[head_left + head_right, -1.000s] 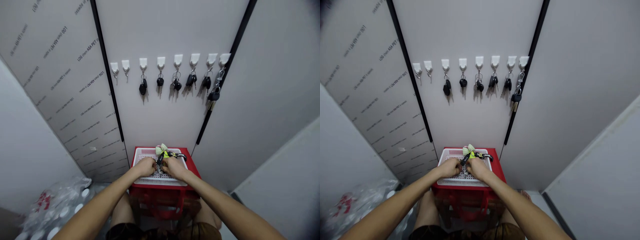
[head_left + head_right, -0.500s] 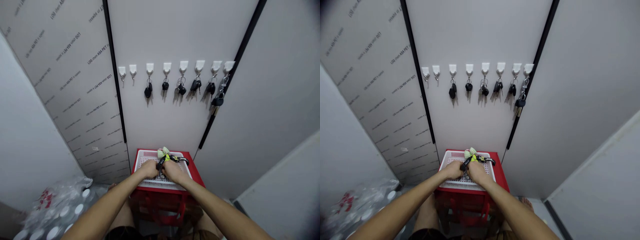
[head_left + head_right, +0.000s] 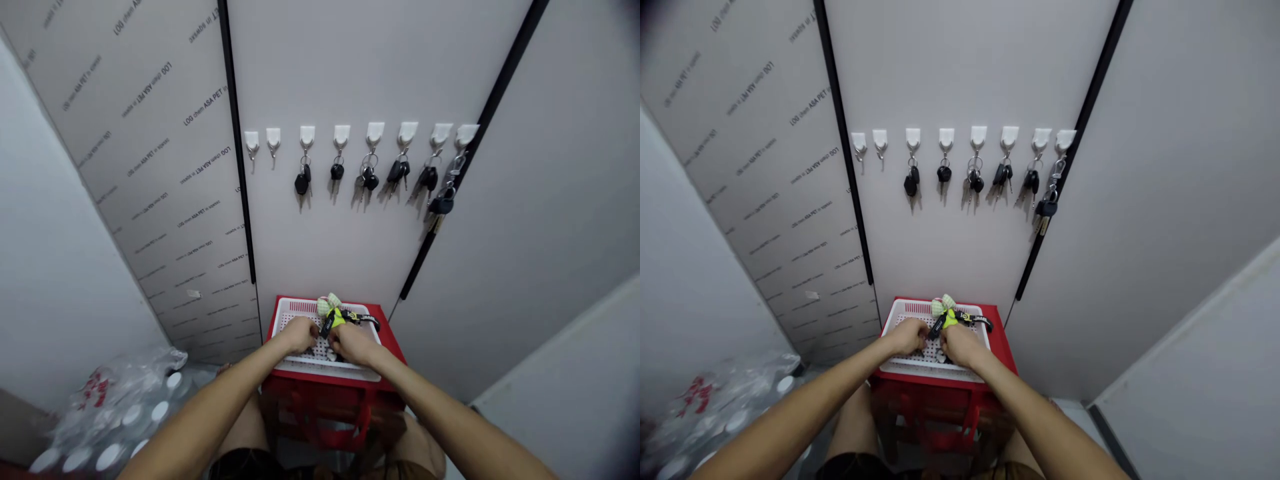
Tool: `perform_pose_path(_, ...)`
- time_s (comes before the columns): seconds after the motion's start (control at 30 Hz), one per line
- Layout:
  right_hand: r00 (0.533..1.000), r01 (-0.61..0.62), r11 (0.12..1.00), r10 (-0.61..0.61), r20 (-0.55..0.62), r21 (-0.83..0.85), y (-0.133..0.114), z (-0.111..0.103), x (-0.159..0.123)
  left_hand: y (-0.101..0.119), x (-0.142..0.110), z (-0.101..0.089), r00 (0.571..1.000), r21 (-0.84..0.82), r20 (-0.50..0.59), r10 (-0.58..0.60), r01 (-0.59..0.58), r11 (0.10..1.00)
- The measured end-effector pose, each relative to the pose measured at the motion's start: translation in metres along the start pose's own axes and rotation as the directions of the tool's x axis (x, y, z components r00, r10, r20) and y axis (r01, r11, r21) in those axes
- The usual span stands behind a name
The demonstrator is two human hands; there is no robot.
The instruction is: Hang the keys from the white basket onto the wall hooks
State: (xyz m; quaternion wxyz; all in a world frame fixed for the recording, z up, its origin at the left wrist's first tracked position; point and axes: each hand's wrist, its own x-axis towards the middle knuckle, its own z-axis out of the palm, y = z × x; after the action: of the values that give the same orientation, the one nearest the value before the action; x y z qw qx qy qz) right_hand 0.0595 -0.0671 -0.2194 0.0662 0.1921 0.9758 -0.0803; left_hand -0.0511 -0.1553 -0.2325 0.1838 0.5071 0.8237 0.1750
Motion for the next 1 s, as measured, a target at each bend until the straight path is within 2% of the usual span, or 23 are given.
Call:
perform_pose_path(0.23, 0.99, 0.135, 0.991, -0.135, 0.05, 0.002, 0.008, -0.004, -0.002, -0.015, 0.006, -0.009, 1.0, -0.062, -0.007, -0.02, 0.02, 0.998)
perform_pose_path(0.37, 0.985, 0.142, 0.989, -0.144, 0.1, 0.027, 0.011, -0.003, -0.001, -0.009, -0.001, -0.006, 0.999, -0.056, 0.043, 0.02, -0.017, 0.998)
perform_pose_path(0.53, 0.98, 0.119, 0.973, -0.146, 0.134, 0.196, 0.014, 0.001, 0.001, 0.004, -0.007, 0.003, 0.985, -0.009, 0.117, 0.123, -0.123, 0.992)
perform_pose_path(0.67, 0.994, 0.081, 0.945, -0.099, 0.039, 0.318, 0.017, 0.003, 0.002, 0.011, -0.005, 0.008, 0.983, -0.027, 0.088, 0.163, -0.161, 0.987)
perform_pose_path(0.8, 0.987, 0.111, 0.898, -0.05, -0.152, 0.426, 0.016, -0.004, 0.001, 0.013, -0.003, 0.005, 0.985, -0.206, -0.021, 0.172, -0.172, 0.963)
perform_pose_path(0.9, 0.979, 0.128, 0.839, -0.021, -0.203, 0.529, 0.012, -0.017, 0.0, 0.013, -0.004, -0.005, 0.982, -0.345, -0.076, 0.175, -0.191, 0.919)
perform_pose_path(1.0, 0.976, 0.14, 0.769, -0.002, -0.218, 0.623, 0.006, -0.029, 0.0, 0.016, -0.007, -0.024, 0.974, -0.338, -0.139, 0.18, -0.217, 0.916)
